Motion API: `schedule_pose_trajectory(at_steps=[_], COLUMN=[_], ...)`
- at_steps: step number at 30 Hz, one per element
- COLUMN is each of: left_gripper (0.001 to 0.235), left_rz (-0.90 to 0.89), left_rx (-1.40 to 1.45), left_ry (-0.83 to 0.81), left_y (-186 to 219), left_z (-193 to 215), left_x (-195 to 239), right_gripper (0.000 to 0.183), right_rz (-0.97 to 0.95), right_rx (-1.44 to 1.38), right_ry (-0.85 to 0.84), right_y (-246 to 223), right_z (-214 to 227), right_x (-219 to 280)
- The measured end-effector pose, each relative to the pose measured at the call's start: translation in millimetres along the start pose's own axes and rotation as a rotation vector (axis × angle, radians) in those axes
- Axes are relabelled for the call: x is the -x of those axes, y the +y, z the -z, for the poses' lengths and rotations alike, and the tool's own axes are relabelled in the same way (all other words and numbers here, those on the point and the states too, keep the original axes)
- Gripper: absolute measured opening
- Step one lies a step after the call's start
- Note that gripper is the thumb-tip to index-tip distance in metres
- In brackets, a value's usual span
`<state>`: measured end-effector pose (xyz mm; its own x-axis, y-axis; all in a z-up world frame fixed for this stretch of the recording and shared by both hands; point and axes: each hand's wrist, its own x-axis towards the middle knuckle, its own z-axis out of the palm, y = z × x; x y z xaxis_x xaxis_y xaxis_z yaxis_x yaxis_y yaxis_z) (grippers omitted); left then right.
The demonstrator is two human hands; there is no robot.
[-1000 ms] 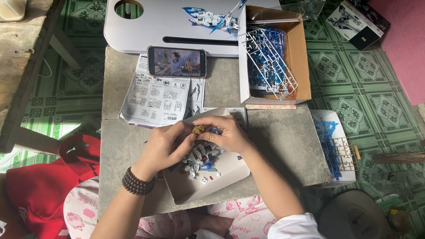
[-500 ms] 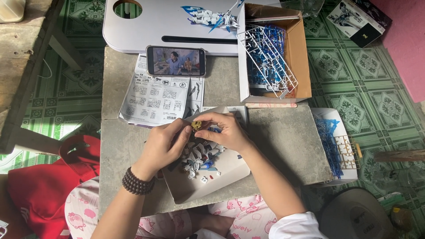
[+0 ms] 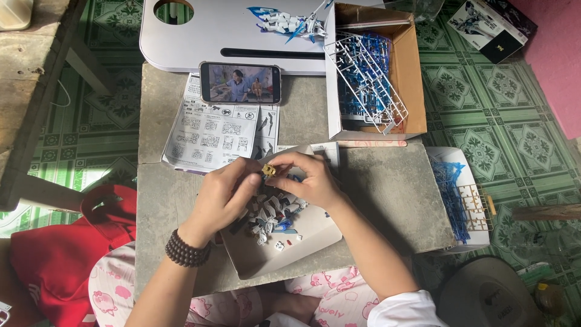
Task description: The person assembles a plastic model kit by hand, snapping together small white, blue, and gold parts from a box. They occasionally glance at a smartphone playing a video and an instruction sheet on the table while continuing to connect components.
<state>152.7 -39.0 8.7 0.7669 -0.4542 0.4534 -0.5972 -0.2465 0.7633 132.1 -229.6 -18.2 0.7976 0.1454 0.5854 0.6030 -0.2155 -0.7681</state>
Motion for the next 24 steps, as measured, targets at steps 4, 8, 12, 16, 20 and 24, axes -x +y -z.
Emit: schedule_pose_trajectory(at_steps=[4, 8, 12, 16, 20, 24], left_gripper=[0.030, 0.028, 0.031, 0.028, 0.025, 0.020], left_rz=[-0.032, -0.022, -0.006, -0.083, -0.142, -0.264], left_rx=[-0.018, -0.053, -0.067, -0.110, -0.196, -0.318], left_ry=[-0.061, -0.084, -0.076, -0.043, -0.024, -0.015], left_y=[-1.8, -0.3, 0.9, 1.1, 3.9, 2.1], left_z=[0.5, 1.5, 2.0, 0.9, 1.6, 1.7], left_x=[1.5, 3.1, 3.5, 2.2, 0.8, 0.0], right_gripper=[0.025, 0.024, 0.018, 0.015, 0.015, 0.016], right_rz=[0.034, 0.053, 0.050, 0.066, 0.047, -0.013], right_rx=[0.070, 0.111, 0.098, 0.119, 0.141, 0.105], right_ry=[-0.002, -0.001, -0.030, -0.033, -0.025, -0.098], right_y=[2.4, 1.7, -4.7, -6.3, -6.2, -6.6], right_z=[-3.1, -3.4, -1.4, -0.2, 1.4, 4.4], right_x=[2.7, 4.4, 2.2, 0.7, 0.0, 0.4])
